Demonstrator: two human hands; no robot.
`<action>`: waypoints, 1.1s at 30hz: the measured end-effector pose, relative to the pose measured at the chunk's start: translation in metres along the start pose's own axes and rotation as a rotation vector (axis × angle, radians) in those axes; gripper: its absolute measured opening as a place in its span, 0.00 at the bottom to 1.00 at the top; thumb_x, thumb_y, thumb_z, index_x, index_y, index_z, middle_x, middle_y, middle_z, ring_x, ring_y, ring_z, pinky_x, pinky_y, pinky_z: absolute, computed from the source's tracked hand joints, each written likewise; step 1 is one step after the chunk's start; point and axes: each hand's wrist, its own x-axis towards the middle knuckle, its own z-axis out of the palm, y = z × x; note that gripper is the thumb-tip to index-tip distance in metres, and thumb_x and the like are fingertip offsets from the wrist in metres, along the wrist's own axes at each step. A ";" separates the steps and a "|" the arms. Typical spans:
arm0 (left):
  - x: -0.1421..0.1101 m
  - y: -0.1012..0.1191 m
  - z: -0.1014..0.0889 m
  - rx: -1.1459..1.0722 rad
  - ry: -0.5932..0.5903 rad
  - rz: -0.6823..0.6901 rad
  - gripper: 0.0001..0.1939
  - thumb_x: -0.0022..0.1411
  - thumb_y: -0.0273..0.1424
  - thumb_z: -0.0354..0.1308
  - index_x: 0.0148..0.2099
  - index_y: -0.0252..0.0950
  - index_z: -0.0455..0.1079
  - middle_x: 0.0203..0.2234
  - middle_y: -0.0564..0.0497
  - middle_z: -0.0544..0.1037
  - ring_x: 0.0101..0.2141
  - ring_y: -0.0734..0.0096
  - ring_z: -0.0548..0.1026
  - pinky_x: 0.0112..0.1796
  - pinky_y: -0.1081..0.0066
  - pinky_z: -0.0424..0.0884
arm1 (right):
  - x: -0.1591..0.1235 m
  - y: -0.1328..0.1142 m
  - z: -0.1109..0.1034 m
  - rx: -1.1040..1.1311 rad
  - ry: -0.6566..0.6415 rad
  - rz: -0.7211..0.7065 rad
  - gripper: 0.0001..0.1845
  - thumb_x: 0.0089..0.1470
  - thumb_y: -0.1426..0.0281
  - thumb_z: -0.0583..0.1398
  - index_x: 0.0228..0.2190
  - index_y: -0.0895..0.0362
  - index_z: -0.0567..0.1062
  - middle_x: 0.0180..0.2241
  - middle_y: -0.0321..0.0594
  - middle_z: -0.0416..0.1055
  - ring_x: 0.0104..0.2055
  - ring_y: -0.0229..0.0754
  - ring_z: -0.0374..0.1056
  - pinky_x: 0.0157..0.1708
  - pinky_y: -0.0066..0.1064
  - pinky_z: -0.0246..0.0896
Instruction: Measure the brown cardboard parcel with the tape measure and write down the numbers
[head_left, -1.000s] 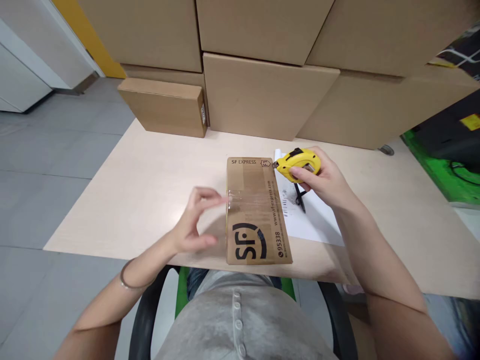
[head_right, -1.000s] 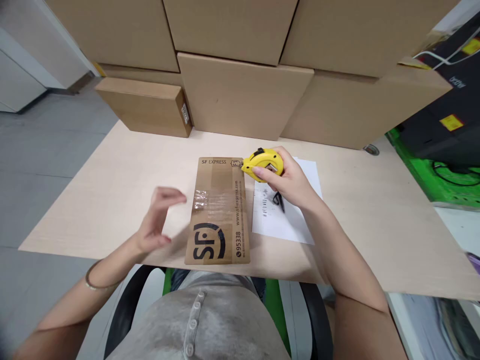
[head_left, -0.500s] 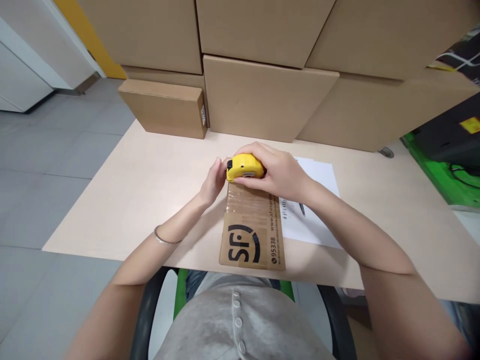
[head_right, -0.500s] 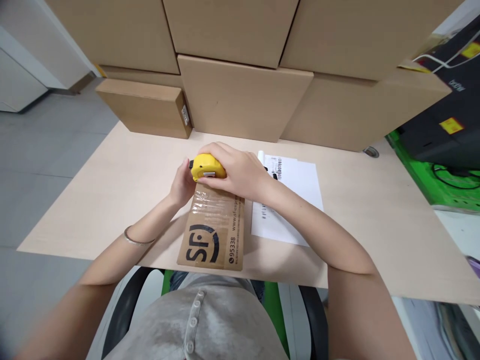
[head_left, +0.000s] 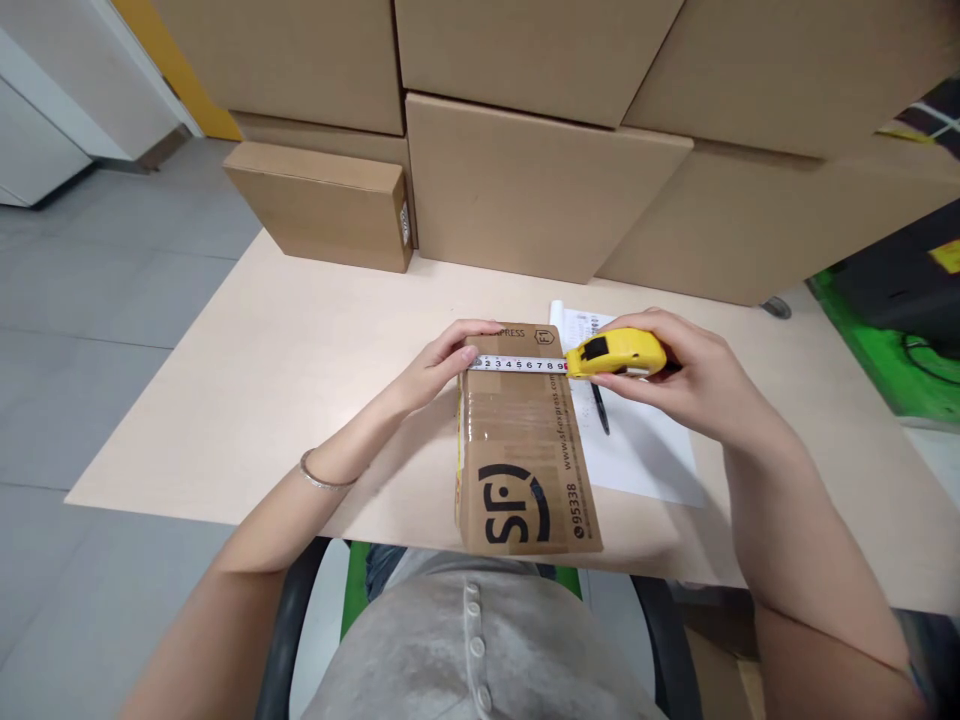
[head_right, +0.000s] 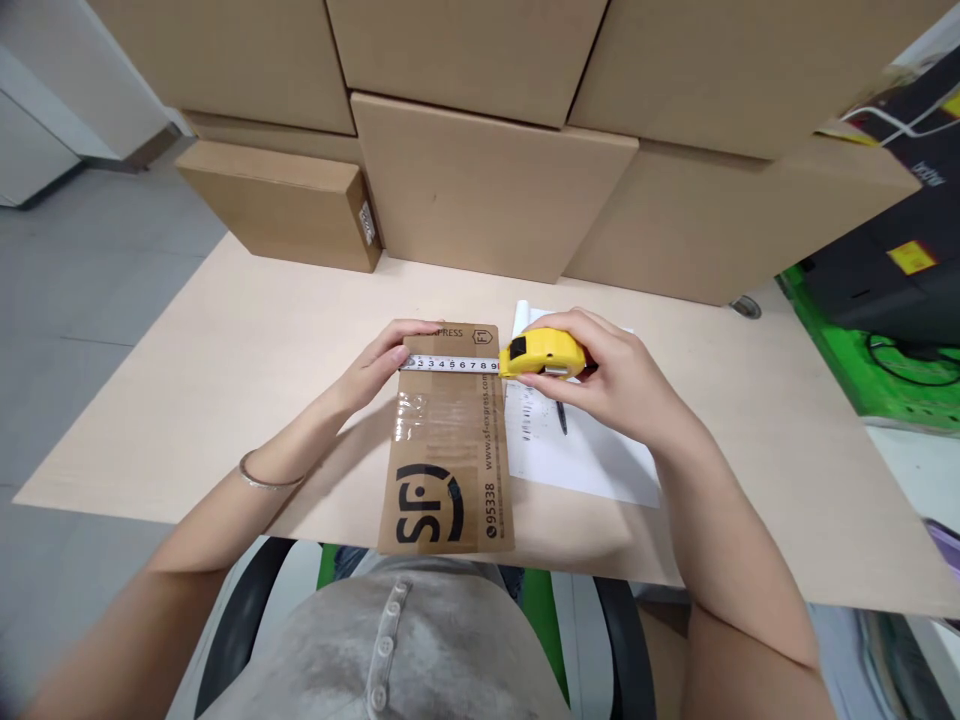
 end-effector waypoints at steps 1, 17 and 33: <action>0.000 0.001 0.000 0.009 0.000 -0.006 0.20 0.72 0.49 0.56 0.59 0.47 0.76 0.61 0.47 0.78 0.64 0.53 0.73 0.65 0.49 0.67 | -0.001 0.002 -0.001 0.002 -0.003 -0.007 0.19 0.57 0.58 0.71 0.47 0.49 0.77 0.45 0.43 0.79 0.42 0.50 0.75 0.39 0.40 0.69; -0.001 -0.001 0.000 -0.029 0.031 -0.082 0.21 0.70 0.52 0.57 0.57 0.48 0.76 0.59 0.47 0.78 0.63 0.52 0.73 0.64 0.48 0.67 | 0.005 -0.002 -0.004 -0.052 -0.040 -0.003 0.17 0.57 0.57 0.70 0.46 0.48 0.77 0.41 0.43 0.78 0.37 0.52 0.74 0.35 0.44 0.67; -0.017 0.003 -0.003 0.240 0.132 0.055 0.34 0.75 0.58 0.43 0.71 0.48 0.67 0.71 0.46 0.68 0.72 0.50 0.62 0.72 0.48 0.52 | 0.044 -0.043 0.061 -0.064 -0.022 -0.172 0.23 0.59 0.48 0.66 0.47 0.49 0.74 0.48 0.44 0.79 0.46 0.52 0.77 0.35 0.38 0.69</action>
